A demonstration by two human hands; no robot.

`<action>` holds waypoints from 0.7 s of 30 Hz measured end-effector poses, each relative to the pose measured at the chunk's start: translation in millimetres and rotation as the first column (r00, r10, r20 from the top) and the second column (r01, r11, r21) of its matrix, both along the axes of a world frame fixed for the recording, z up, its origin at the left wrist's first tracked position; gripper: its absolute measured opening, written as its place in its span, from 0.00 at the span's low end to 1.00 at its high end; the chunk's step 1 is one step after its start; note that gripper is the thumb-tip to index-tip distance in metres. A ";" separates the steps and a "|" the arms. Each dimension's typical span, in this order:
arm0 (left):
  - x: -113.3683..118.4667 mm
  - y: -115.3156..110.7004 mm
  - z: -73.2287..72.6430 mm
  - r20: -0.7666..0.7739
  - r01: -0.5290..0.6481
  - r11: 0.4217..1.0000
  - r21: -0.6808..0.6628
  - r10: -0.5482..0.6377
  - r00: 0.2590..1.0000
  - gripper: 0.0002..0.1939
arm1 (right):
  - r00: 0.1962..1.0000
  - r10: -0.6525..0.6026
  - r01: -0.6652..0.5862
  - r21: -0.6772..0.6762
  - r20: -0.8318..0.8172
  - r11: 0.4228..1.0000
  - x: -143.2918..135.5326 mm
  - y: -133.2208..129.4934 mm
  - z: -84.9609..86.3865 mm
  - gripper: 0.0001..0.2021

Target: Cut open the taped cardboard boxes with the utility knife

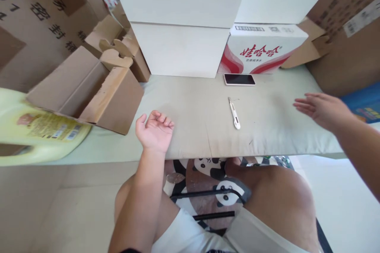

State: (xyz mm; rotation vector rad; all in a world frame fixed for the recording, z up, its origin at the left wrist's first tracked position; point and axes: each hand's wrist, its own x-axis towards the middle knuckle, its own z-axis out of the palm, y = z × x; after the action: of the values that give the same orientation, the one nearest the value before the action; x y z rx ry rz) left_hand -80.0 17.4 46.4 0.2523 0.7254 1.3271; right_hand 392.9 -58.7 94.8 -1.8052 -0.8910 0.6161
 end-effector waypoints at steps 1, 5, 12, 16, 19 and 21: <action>-2.4 -0.4 1.1 -0.003 0.000 1.000 0.015 0.000 1.000 0.17 | 0.998 -0.019 0.017 -0.051 -0.053 0.999 -16.7 -0.4 -4.5 0.04; -13.8 -4.1 7.9 -0.034 0.006 0.994 0.109 -0.002 0.999 0.11 | 0.988 0.006 -0.035 -0.181 -0.155 0.983 -87.0 -2.5 -16.4 0.06; -31.4 -12.0 9.0 -0.318 -0.230 0.892 0.389 0.364 0.875 0.05 | 0.909 0.406 -0.418 -0.214 -0.098 0.883 -216.0 54.1 -16.9 0.09; -44.1 -14.9 6.5 -0.370 -0.356 0.784 0.509 0.573 0.731 0.05 | 0.644 0.731 -0.712 -0.172 0.225 0.680 -315.0 87.5 -2.3 0.13; -55.4 -19.2 10.8 -0.365 -0.469 0.643 0.605 0.748 0.554 0.07 | 0.353 0.838 -0.869 -0.187 0.417 0.459 -389.4 101.8 12.8 0.23; -63.7 -22.2 14.8 -0.351 -0.510 0.551 0.661 0.827 0.439 0.07 | 0.213 0.827 -0.894 -0.237 0.520 0.379 -429.5 110.1 18.0 0.30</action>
State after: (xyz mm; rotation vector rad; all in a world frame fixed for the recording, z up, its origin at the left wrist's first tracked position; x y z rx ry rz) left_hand -143.7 -4.9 61.2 0.9206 1.1523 2.3000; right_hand -36.6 51.4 112.8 -1.1915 -2.4286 0.6563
